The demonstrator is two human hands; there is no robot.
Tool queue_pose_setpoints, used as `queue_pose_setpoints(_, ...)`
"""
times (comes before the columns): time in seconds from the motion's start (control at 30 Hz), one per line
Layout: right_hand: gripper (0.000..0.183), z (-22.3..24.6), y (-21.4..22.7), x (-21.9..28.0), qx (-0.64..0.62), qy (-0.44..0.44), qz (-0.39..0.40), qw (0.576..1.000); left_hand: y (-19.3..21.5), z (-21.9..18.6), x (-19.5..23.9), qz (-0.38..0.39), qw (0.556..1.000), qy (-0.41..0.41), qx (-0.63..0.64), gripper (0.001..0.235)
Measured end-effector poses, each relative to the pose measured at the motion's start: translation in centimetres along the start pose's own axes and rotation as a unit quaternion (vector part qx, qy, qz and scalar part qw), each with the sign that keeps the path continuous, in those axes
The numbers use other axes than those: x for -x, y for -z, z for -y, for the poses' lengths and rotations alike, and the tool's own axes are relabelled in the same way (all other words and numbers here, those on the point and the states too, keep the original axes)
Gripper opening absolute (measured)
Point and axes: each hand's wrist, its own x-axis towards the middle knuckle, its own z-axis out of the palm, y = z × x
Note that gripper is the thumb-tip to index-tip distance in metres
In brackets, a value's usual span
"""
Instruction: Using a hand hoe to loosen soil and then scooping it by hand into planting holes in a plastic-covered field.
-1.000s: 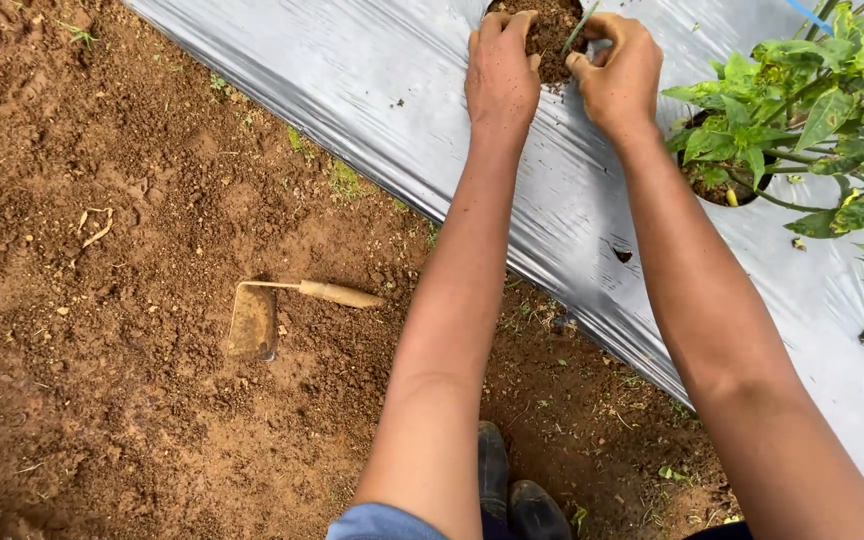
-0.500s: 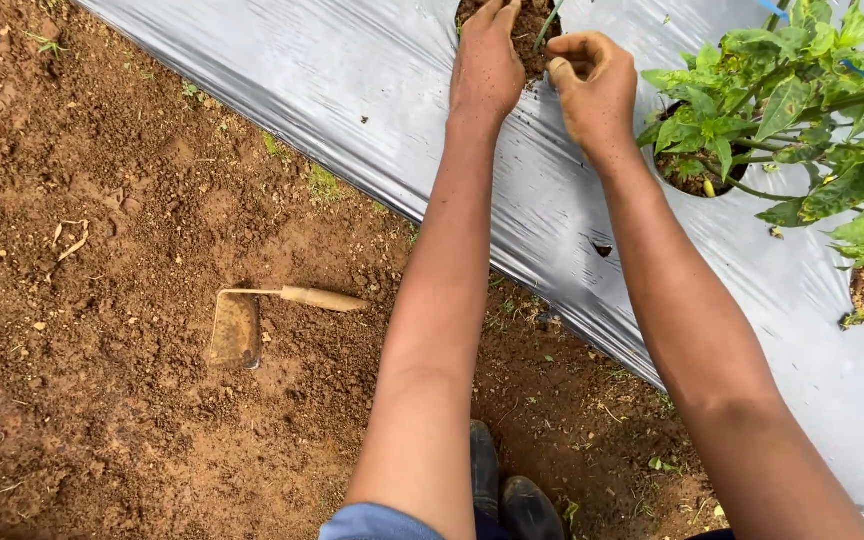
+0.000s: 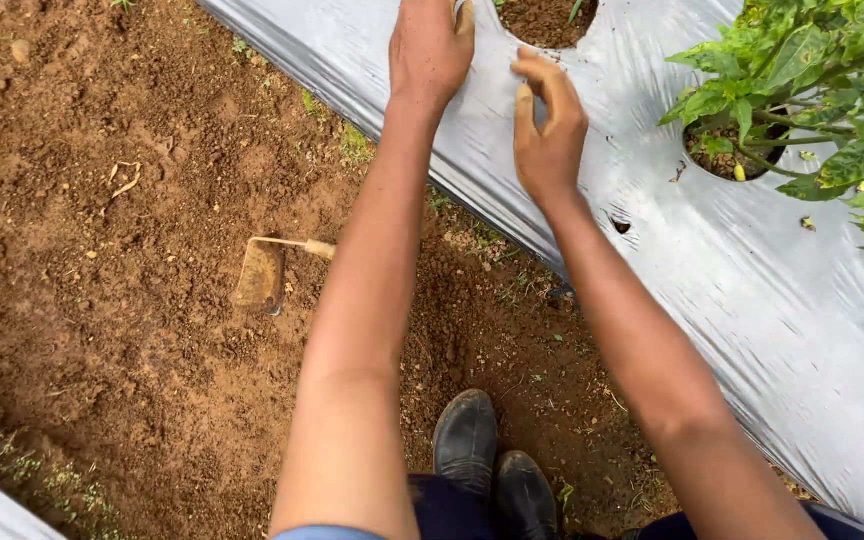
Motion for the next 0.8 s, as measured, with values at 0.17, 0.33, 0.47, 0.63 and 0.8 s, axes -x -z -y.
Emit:
queue_pose_setpoints(0.17, 0.038, 1.4, -4.2, 14.4, 0.034, -0.02, 0.17, 0.985, 5.9, 0.1, 12.1, 0.053, 0.99, -0.126, 0.04, 0.023)
queue_pose_setpoints(0.33, 0.059, 0.7, -7.2, 23.3, 0.061, -0.009, 0.315, 0.947, 9.2, 0.4, 34.6, 0.036, 0.987, 0.156, -0.005, 0.04)
queue_pose_setpoints(0.47, 0.056, 2.0, -7.2, 27.1, 0.02, -0.057, 0.306, 0.95, 7.3, 3.3, 45.0, 0.13, 0.958, 0.249, -0.048, 0.06)
queue_pose_setpoints(0.63, 0.048, 2.9, -6.3, 30.0, -0.108, -0.115, 0.307, 0.939, 2.3, 0.1, 49.1, 0.011, 0.948, 0.302, 0.098, 0.053)
queue_pose_setpoints(0.8, 0.04, 3.3, -6.3, 29.1, -0.285, -0.268, 0.264, 0.882, 2.0, -3.9, 43.9, -0.044, 0.928, 0.334, 0.16, 0.046)
